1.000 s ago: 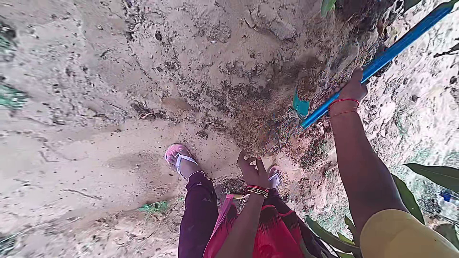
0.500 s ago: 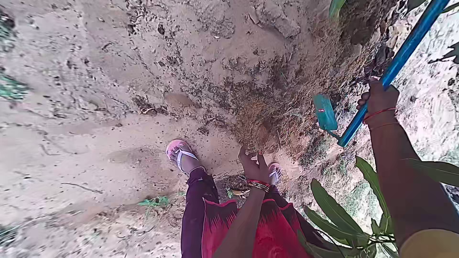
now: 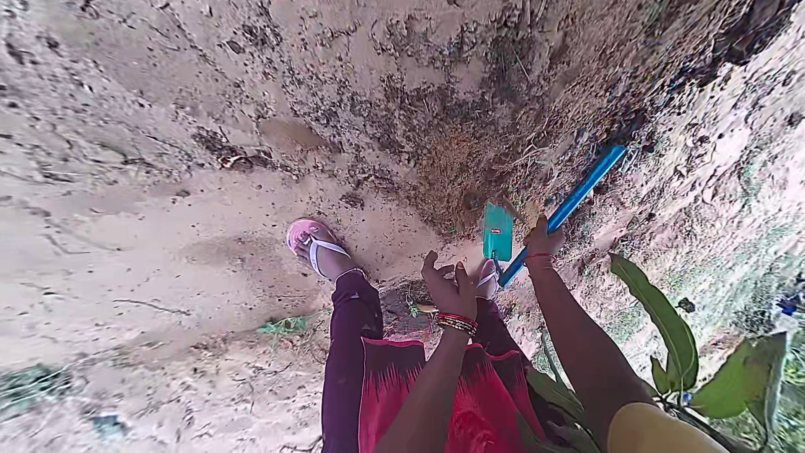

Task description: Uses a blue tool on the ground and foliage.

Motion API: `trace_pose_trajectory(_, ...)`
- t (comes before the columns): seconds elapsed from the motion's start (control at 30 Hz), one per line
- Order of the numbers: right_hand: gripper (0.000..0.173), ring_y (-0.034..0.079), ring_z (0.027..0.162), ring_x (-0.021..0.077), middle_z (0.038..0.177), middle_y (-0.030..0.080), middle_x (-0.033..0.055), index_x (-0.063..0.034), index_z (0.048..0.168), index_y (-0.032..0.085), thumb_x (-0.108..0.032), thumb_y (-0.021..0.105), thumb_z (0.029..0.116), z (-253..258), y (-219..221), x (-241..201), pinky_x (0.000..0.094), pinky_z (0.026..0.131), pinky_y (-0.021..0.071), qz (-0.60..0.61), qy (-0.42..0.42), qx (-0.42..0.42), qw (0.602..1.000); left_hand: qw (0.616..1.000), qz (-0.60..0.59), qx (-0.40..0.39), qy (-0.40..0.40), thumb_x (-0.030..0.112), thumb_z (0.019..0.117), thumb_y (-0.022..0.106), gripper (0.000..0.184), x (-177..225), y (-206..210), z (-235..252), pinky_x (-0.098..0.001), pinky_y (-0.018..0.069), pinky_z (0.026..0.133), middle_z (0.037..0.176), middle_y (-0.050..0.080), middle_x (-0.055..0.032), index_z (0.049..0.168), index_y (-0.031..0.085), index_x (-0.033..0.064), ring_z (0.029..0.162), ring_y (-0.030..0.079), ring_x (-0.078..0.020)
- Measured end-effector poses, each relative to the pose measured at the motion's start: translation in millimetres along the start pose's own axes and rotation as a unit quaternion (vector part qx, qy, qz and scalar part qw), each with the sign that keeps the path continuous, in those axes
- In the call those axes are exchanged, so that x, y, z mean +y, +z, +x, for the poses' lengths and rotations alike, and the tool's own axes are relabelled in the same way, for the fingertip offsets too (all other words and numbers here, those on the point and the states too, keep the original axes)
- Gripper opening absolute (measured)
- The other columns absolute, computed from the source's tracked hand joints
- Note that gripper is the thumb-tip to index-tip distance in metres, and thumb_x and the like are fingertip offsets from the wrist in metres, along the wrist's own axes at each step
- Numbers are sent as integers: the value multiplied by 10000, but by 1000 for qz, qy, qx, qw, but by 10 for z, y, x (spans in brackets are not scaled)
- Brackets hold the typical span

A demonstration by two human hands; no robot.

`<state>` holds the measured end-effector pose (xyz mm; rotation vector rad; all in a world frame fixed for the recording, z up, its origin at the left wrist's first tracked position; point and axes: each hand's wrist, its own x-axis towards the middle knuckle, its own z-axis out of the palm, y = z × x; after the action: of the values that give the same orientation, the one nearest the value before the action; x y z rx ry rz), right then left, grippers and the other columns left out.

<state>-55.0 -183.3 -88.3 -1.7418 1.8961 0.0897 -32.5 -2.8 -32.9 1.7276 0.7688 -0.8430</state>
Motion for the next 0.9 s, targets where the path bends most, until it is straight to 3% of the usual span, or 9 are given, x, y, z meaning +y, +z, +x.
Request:
trace_pose_trajectory(0.1,343,533,586,184,716,522,67,10,1113,581,-329,530,1088,154,-20,-92,395,624,507,-32,-33,-7,999,1000,0,0,-8,15,991,565,579,-40,21,3,-250,535,685,1450,427,-292,1498,312,-106,853,638,-138)
trace_pose_trajectory(0.17,384,581,653,254,766,579,125,17,1123,605,-358,536,1078,254,56,-78,476,669,512,-76,-34,-33,996,1000,6,-5,-11,22,997,561,577,-32,25,0,-253,539,690,1440,434,-288,1501,310,-103,853,639,-140)
trace_pose_trajectory(0.23,382,597,704,273,805,607,144,25,1122,627,-345,550,1068,329,207,-81,498,702,503,-71,-39,-24,996,1000,18,-6,-4,26,996,562,575,-5,31,1,-255,540,693,1426,444,-293,1499,316,-109,848,639,-140)
trace_pose_trajectory(0.33,327,530,615,158,735,530,51,-6,1070,605,-325,534,1077,613,416,-456,372,646,491,50,-94,35,994,1000,20,-15,8,32,993,564,576,36,46,23,-254,541,696,1434,443,-302,1493,319,-115,855,646,-142)
trace_pose_trajectory(0.43,264,503,530,83,677,479,-19,-33,1061,571,-291,519,1088,754,510,-1039,282,566,513,168,-129,23,977,1000,14,-9,17,31,984,568,584,1,29,26,-241,535,681,1423,448,-303,1491,321,-125,835,638,-121)
trace_pose_trajectory(0.63,184,495,494,41,616,471,-52,-20,997,552,-181,499,1071,630,588,-616,246,542,511,259,-180,64,947,999,32,-16,18,35,983,560,588,-11,110,36,-259,542,700,1445,431,-322,1491,317,-131,874,643,-155)
trace_pose_trajectory(0.73,254,476,493,66,613,453,-42,-35,970,559,-248,495,1091,770,521,-754,269,539,487,209,-154,34,965,998,51,-22,11,44,993,557,584,3,86,26,-269,549,712,1453,430,-314,1499,314,-118,873,651,-157)
trace_pose_trajectory(0.9,232,519,501,59,601,472,-59,-35,947,555,-222,502,1074,792,155,-956,280,559,533,186,-235,2,954,997,60,-29,26,56,996,564,584,194,184,59,-293,547,692,1466,437,-305,1503,323,-104,848,655,-167)
